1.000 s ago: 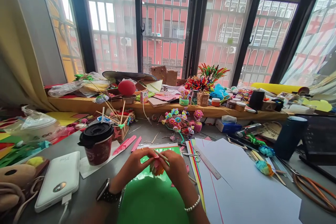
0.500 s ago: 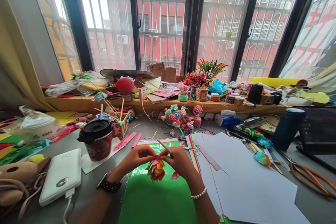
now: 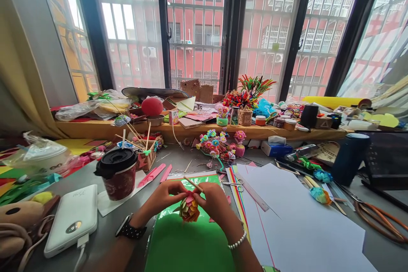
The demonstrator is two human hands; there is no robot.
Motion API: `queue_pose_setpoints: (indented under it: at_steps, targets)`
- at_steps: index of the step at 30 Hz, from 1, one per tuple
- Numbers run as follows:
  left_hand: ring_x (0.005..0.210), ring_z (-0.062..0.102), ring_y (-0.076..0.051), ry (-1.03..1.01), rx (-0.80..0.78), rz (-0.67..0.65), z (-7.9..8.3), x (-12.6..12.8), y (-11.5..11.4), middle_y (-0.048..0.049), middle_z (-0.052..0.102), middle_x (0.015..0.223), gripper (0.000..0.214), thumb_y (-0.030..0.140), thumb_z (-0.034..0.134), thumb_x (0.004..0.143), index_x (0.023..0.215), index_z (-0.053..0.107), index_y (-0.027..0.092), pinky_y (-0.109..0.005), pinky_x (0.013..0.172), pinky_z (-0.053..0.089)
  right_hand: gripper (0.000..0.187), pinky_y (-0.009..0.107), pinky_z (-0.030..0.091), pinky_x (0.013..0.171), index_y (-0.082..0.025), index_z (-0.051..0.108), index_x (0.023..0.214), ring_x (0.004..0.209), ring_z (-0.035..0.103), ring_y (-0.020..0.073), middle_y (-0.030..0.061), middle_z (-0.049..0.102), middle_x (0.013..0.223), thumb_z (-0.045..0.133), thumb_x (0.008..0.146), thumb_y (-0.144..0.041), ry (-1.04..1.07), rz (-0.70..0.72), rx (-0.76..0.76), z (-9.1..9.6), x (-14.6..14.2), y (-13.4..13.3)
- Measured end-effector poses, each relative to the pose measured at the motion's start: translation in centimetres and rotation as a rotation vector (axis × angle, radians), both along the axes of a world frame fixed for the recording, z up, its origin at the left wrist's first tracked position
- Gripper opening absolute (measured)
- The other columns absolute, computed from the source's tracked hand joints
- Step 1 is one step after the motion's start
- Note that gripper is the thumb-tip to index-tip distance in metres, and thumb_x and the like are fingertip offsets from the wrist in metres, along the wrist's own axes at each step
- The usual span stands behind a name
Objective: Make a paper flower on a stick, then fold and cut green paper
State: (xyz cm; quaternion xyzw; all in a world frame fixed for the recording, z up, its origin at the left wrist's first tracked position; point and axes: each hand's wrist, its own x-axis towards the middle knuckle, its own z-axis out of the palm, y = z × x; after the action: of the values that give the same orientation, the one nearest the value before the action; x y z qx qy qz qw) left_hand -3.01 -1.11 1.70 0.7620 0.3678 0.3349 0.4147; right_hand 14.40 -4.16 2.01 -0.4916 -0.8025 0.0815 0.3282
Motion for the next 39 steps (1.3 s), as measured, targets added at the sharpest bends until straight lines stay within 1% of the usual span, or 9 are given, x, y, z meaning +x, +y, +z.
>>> queue_pose_setpoints:
  at_steps: [4,10,18,25,27,29,34,37,39]
  targets:
    - [0.073,0.060,-0.016,0.024,0.148,0.011,0.20,0.19,-0.16,-0.0035,0.065,0.076,0.014,0.024,0.056,0.071,0.076,0.065,0.015,-0.025,0.068,0.047,0.011,0.021,0.038,0.052,-0.017,0.064,0.069,0.057,0.057,0.0145,0.0012,0.064,0.063,0.054,0.073,-0.015,0.019,0.006,-0.002,0.00,0.00,0.01]
    - [0.067,0.059,-0.015,0.098,0.305,0.069,0.20,0.33,-0.43,-0.0030,0.065,0.070,0.014,0.026,0.055,0.073,0.071,0.064,0.015,-0.025,0.065,0.047,0.011,0.023,0.039,0.055,-0.016,0.064,0.073,0.062,0.058,0.0165,0.0026,0.064,0.067,0.053,0.076,-0.018,0.015,-0.022,0.002,0.11,-0.10,-0.19]
    - [0.069,0.060,-0.016,0.146,0.360,0.081,0.46,0.31,-0.57,-0.0029,0.068,0.074,0.015,0.027,0.054,0.075,0.077,0.066,0.018,-0.024,0.064,0.045,0.010,0.023,0.039,0.056,-0.016,0.063,0.071,0.062,0.057,0.0165,0.0030,0.064,0.067,0.054,0.075,-0.017,0.028,-0.050,0.003,-0.02,-0.03,-0.25]
    - [0.065,0.059,-0.016,0.144,0.358,0.118,0.17,0.58,-0.59,-0.0035,0.067,0.070,0.015,0.028,0.056,0.073,0.071,0.066,0.017,-0.026,0.063,0.044,0.011,0.023,0.039,0.057,-0.017,0.062,0.070,0.062,0.056,0.0151,0.0018,0.064,0.067,0.054,0.076,-0.019,0.063,-0.030,0.041,-0.08,0.04,-0.19]
    - [0.066,0.059,-0.017,0.084,0.288,0.105,0.06,0.67,-0.49,-0.0038,0.067,0.071,0.018,0.031,0.056,0.072,0.071,0.065,0.016,-0.027,0.064,0.045,0.012,0.023,0.039,0.056,-0.017,0.062,0.069,0.060,0.056,0.0150,0.0017,0.064,0.066,0.053,0.076,-0.021,0.067,-0.033,0.046,-0.13,0.10,-0.10]
    - [0.071,0.059,-0.017,-0.035,0.131,0.079,-0.03,0.72,-0.31,-0.0043,0.066,0.075,0.023,0.037,0.056,0.071,0.075,0.063,0.015,-0.027,0.065,0.045,0.012,0.023,0.039,0.056,-0.017,0.062,0.071,0.059,0.056,0.0148,0.0018,0.064,0.066,0.052,0.077,-0.022,0.093,-0.041,0.064,-0.08,0.19,-0.04]
    - [0.083,0.058,-0.019,-0.393,-0.306,0.009,-0.12,0.63,0.04,-0.0078,0.059,0.094,0.051,0.045,0.061,0.065,0.104,0.047,0.016,-0.029,0.068,0.045,0.016,0.022,0.038,0.052,-0.016,0.061,0.074,0.054,0.053,0.0137,0.0021,0.063,0.064,0.049,0.078,-0.026,0.210,-0.129,0.144,0.29,0.44,-0.11]
    - [0.077,0.058,-0.016,-0.389,-0.430,-0.048,-0.02,0.67,-0.15,-0.0078,0.057,0.094,0.059,0.040,0.068,0.060,0.108,0.042,0.016,-0.024,0.061,0.043,0.020,0.022,0.037,0.049,-0.016,0.062,0.074,0.051,0.051,0.0134,0.0022,0.061,0.061,0.047,0.079,-0.027,0.247,-0.173,0.174,0.39,0.57,-0.14]
    - [0.068,0.057,-0.014,-0.350,-0.439,-0.062,0.10,0.72,-0.35,-0.0063,0.058,0.088,0.057,0.037,0.069,0.059,0.105,0.043,0.015,-0.022,0.053,0.040,0.020,0.022,0.036,0.048,-0.016,0.062,0.074,0.049,0.050,0.0127,0.0016,0.059,0.058,0.047,0.079,-0.029,0.252,-0.171,0.168,0.45,0.72,-0.15]
